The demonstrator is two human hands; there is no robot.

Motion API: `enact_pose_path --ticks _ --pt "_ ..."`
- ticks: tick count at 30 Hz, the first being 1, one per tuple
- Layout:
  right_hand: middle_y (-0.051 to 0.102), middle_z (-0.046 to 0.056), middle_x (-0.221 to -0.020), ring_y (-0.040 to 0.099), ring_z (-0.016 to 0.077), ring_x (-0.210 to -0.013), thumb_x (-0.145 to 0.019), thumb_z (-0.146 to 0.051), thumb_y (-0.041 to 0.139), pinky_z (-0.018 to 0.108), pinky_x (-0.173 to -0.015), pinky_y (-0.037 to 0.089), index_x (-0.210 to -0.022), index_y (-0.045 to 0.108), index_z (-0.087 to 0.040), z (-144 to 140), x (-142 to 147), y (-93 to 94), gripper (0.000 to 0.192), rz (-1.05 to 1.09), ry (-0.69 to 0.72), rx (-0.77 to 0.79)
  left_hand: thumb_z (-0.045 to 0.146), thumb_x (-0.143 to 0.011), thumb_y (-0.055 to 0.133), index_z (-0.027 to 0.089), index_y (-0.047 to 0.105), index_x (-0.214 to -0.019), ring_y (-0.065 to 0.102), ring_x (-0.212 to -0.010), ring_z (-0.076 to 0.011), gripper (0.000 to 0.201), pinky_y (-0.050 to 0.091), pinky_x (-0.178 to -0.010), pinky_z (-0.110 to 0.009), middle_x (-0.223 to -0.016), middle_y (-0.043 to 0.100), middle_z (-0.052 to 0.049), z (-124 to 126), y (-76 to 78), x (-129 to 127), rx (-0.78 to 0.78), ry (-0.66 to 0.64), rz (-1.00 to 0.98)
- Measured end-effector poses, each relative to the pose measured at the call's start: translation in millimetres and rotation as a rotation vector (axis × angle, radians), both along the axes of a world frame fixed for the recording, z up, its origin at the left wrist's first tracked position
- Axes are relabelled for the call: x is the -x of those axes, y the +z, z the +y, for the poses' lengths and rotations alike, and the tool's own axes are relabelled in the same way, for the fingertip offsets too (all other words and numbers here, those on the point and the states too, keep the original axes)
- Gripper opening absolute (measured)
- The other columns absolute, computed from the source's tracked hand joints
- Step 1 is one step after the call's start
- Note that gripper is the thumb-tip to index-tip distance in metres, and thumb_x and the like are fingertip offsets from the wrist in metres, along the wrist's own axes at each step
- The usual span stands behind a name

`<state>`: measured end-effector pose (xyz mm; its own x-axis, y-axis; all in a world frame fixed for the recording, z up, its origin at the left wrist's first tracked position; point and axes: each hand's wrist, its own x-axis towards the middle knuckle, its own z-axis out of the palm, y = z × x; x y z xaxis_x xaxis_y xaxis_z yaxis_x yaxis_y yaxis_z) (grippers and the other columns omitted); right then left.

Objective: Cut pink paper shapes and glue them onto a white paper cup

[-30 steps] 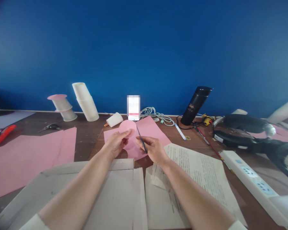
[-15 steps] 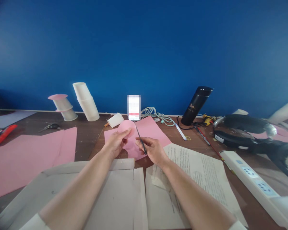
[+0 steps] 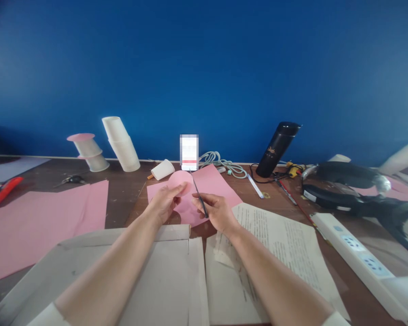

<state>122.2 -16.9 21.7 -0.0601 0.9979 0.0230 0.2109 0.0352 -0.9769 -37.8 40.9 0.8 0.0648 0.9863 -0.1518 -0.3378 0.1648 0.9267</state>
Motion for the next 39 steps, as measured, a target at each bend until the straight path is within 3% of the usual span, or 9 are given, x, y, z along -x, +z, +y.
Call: enact_pose_path --ticks 20,39 --pt "0.054 -0.001 -0.060 0.049 0.0097 -0.052 -0.071 -0.050 0.065 0.027 -0.055 0.043 -0.104 0.069 -0.015 0.4 0.4 0.6 0.048 0.028 -0.010 0.009 0.047 -0.050 0.080 0.012 0.066 -0.080 0.039 -0.050 -0.0073 0.048 0.031 -0.051 -0.024 -0.063 0.055 -0.001 2.9 -3.3 1.1 -0.010 0.026 0.033" --pt "0.056 0.000 -0.064 0.051 0.0110 -0.057 -0.071 -0.049 0.066 0.028 -0.059 0.045 -0.105 0.068 -0.015 0.9 1.0 -1.4 0.048 0.060 0.004 0.026 0.046 -0.054 0.078 0.016 0.069 -0.087 0.052 -0.067 -0.0132 0.045 0.037 -0.060 -0.026 -0.087 0.066 -0.008 -2.7 8.4 0.4 0.007 0.029 0.083"
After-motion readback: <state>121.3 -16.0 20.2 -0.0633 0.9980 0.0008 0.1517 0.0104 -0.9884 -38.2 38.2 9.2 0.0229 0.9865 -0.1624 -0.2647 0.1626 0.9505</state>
